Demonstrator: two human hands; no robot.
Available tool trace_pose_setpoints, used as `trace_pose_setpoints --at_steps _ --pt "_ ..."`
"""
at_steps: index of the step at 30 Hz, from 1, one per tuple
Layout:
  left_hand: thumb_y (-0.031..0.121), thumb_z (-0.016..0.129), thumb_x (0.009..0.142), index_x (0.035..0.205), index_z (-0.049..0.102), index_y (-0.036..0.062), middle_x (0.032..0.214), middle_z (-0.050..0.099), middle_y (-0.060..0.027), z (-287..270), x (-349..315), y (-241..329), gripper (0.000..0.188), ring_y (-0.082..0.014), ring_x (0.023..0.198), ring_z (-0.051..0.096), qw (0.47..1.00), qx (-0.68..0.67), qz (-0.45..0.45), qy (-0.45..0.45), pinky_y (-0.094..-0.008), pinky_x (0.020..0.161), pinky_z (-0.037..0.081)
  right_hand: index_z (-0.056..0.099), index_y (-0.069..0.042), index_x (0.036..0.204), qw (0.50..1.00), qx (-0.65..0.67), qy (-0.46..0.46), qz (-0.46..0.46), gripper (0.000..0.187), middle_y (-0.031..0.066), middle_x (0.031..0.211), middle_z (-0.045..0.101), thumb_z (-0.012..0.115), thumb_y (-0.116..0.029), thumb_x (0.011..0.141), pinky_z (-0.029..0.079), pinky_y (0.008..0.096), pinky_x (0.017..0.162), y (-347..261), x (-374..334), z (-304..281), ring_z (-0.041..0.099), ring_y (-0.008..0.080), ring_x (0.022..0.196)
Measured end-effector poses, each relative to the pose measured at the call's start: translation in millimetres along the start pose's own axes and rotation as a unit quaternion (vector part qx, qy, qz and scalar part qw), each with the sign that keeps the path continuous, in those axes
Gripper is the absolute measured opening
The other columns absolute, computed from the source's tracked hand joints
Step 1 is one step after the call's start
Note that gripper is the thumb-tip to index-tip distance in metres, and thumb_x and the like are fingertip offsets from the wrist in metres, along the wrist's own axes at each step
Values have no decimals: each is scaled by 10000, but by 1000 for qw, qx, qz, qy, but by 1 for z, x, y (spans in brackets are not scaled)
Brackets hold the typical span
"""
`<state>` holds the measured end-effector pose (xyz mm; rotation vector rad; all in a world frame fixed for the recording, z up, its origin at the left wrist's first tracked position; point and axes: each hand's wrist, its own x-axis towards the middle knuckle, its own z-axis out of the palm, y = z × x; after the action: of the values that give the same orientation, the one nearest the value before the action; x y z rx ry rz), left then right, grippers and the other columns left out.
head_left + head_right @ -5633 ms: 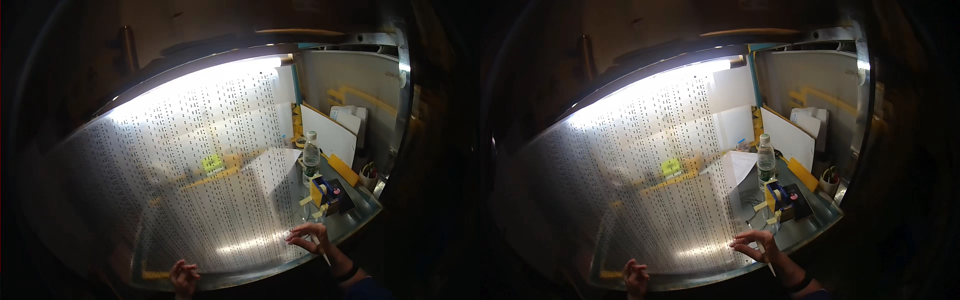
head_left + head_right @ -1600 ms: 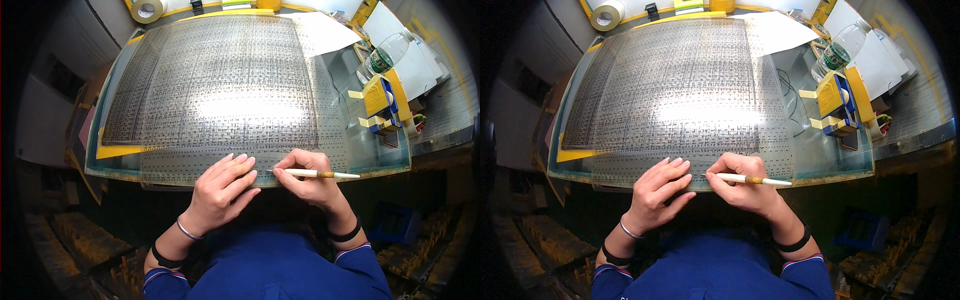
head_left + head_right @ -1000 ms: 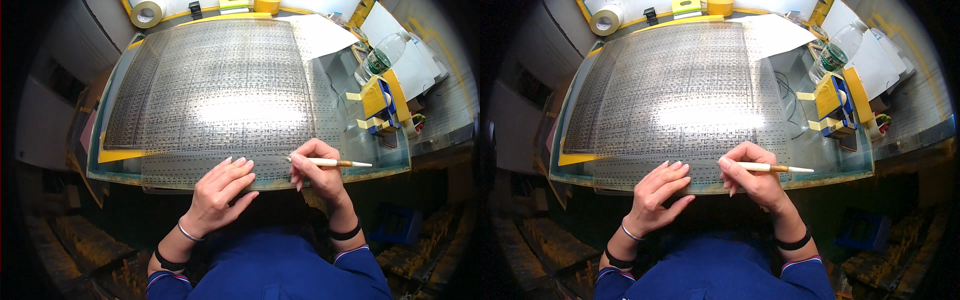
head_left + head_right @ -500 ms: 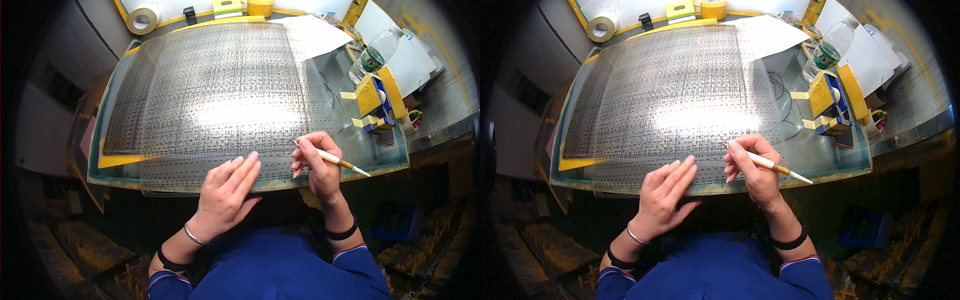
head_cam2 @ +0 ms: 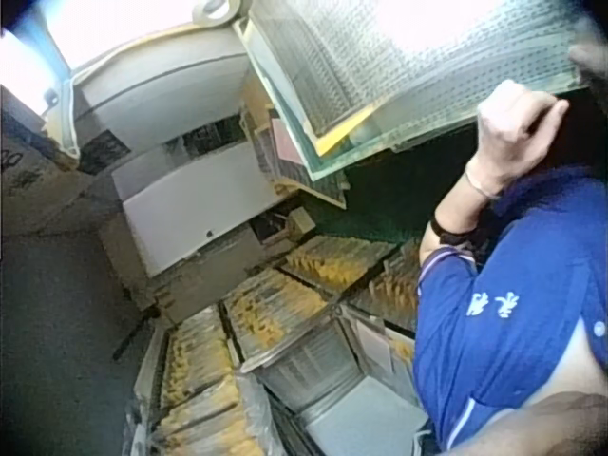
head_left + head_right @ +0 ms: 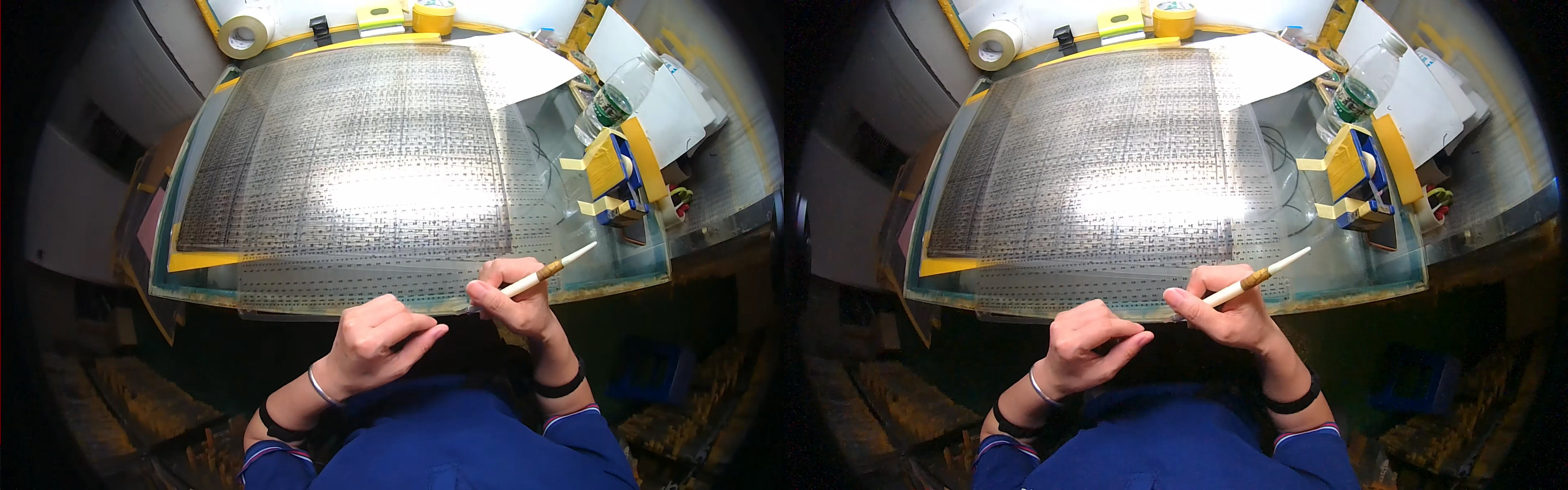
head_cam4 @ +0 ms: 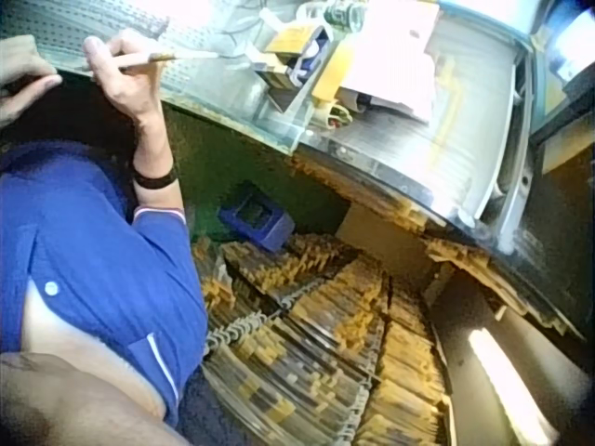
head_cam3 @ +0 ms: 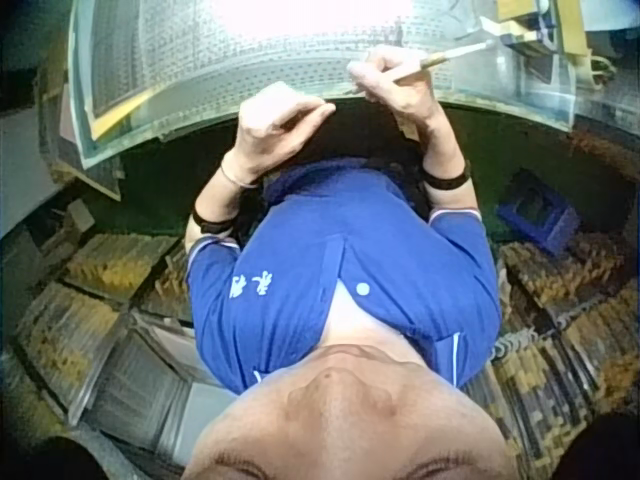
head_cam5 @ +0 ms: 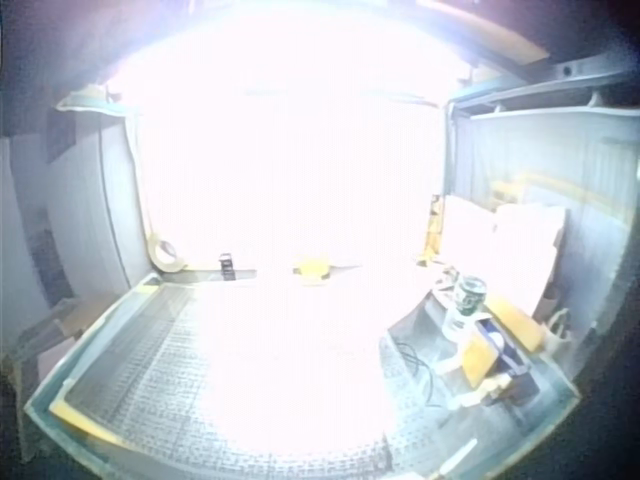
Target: Inspecting a patterned transparent plastic sheet and using a pen to mark or verify specific points.
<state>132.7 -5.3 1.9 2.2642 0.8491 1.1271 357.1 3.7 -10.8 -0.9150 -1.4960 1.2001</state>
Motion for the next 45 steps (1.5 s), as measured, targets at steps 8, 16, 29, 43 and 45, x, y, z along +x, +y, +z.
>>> trace_pose_setpoints --at_steps 8,16,29,43,45 --pt "202 873 698 756 688 68 565 559 -25 6 8 -5 235 -157 493 533 999 14 -22 -20 -282 454 396 643 -8 653 999 -20 -32 -26 224 59 574 629 744 -93 834 407 246 447 -6 3 -2 580 94 502" --pt "322 833 745 738 680 83 597 594 -22 3 8 -11 283 -177 528 580 998 -2 -43 -53 -305 478 439 630 -25 654 994 -56 -87 -45 201 46 564 587 758 -85 797 365 276 440 -5 3 -2 534 106 485" --pt "352 799 772 740 656 92 624 600 -16 3 7 -15 298 -184 564 599 997 -13 -41 -68 -315 503 454 576 -36 618 987 -73 -125 -70 219 68 559 563 751 -46 749 349 305 436 -7 5 -3 529 182 458" --pt "351 821 746 745 675 92 608 582 -10 3 7 -16 297 -166 535 579 997 -9 -33 -65 -301 480 431 566 -44 604 985 -42 -150 -73 241 75 561 572 759 -51 747 366 306 441 -6 5 -2 550 197 464" --pt "401 786 774 729 655 105 613 579 -7 2 7 -15 326 -179 566 603 997 3 -36 -72 -314 497 455 576 -45 610 984 -47 -153 -71 232 76 560 571 759 -56 752 366 307 441 -5 4 -3 549 198 464"
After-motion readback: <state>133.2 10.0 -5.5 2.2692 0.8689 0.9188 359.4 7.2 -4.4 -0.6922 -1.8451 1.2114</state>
